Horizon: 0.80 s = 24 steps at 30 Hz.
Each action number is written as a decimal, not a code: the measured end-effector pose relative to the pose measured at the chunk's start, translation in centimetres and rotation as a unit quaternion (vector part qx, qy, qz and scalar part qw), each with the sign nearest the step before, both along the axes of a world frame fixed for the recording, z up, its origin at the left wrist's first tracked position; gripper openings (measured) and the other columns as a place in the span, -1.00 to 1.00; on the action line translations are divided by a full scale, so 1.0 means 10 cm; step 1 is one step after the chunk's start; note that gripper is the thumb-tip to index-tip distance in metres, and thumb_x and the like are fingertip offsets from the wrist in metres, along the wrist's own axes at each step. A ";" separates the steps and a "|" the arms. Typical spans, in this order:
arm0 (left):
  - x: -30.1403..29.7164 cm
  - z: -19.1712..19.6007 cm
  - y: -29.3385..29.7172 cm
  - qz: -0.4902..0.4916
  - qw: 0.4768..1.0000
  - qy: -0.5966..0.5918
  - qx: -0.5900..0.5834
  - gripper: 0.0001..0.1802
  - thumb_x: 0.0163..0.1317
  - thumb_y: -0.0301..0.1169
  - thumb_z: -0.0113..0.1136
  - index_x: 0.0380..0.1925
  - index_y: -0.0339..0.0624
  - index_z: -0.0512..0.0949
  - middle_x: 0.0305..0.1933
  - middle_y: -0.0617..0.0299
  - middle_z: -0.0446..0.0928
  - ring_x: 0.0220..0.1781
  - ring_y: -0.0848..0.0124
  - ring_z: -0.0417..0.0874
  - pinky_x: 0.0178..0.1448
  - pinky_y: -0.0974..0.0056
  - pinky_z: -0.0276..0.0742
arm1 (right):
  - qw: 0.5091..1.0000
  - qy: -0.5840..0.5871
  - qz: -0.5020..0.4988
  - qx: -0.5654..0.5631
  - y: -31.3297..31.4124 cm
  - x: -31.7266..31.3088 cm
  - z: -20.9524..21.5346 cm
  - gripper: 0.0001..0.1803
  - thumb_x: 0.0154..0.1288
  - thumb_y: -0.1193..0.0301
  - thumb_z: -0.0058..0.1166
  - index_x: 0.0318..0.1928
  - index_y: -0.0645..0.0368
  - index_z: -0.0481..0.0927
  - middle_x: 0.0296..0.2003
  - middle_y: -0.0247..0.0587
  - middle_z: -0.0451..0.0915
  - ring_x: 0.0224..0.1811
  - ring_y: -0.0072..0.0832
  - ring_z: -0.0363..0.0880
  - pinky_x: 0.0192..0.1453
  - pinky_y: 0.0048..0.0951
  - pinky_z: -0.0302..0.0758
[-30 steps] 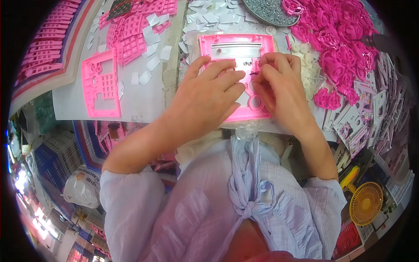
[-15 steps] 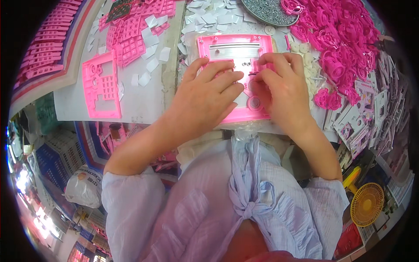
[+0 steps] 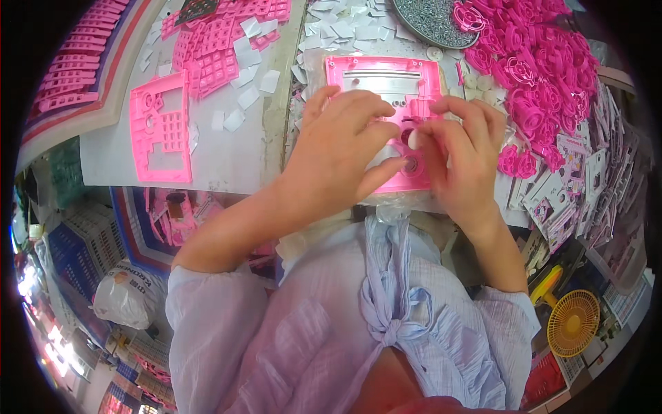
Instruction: Assembling the internal electronic components and casing of a plastic toy piggy bank.
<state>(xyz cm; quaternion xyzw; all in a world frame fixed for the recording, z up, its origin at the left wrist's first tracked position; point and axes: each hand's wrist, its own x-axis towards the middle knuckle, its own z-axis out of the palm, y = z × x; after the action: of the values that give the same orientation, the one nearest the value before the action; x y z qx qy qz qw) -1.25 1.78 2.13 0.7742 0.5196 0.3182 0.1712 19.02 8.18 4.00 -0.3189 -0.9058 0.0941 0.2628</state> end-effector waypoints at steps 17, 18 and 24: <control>-0.03 -0.03 0.02 0.007 0.997 0.071 -0.020 -0.65 0.09 -0.31 0.42 -0.09 -0.01 0.62 0.15 0.23 0.52 0.27 0.18 0.47 0.39 -0.06 0.17 | 0.999 -0.040 -0.009 -0.026 0.05 -0.01 -0.12 -0.83 0.12 0.51 0.30 -0.24 0.22 0.66 -0.02 -0.16 0.56 0.06 -0.10 0.46 0.07 -0.15 0.49; -0.03 -0.04 0.02 0.009 0.997 0.070 -0.018 -0.65 0.09 -0.31 0.42 -0.09 -0.01 0.61 0.15 0.24 0.52 0.27 0.18 0.47 0.38 -0.06 0.17 | 0.998 -0.049 -0.021 -0.028 0.04 -0.03 -0.15 -0.82 0.09 0.50 0.30 -0.25 0.23 0.65 0.03 -0.15 0.54 0.12 -0.07 0.42 0.13 -0.10 0.47; -0.05 -0.04 0.00 0.005 0.997 0.068 -0.020 -0.64 0.10 -0.32 0.41 -0.08 0.00 0.61 0.15 0.24 0.51 0.27 0.17 0.47 0.38 -0.06 0.19 | 0.990 -0.128 -0.046 -0.022 0.00 -0.09 -0.13 -0.78 0.12 0.53 0.24 -0.18 0.27 0.61 0.04 -0.15 0.52 0.13 -0.05 0.40 0.16 -0.12 0.44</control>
<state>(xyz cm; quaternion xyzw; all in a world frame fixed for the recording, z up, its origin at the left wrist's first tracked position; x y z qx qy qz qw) -1.76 1.83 1.77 0.7880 0.5403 0.2551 0.1486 18.15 8.19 2.73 -0.3755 -0.9139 0.0598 0.1422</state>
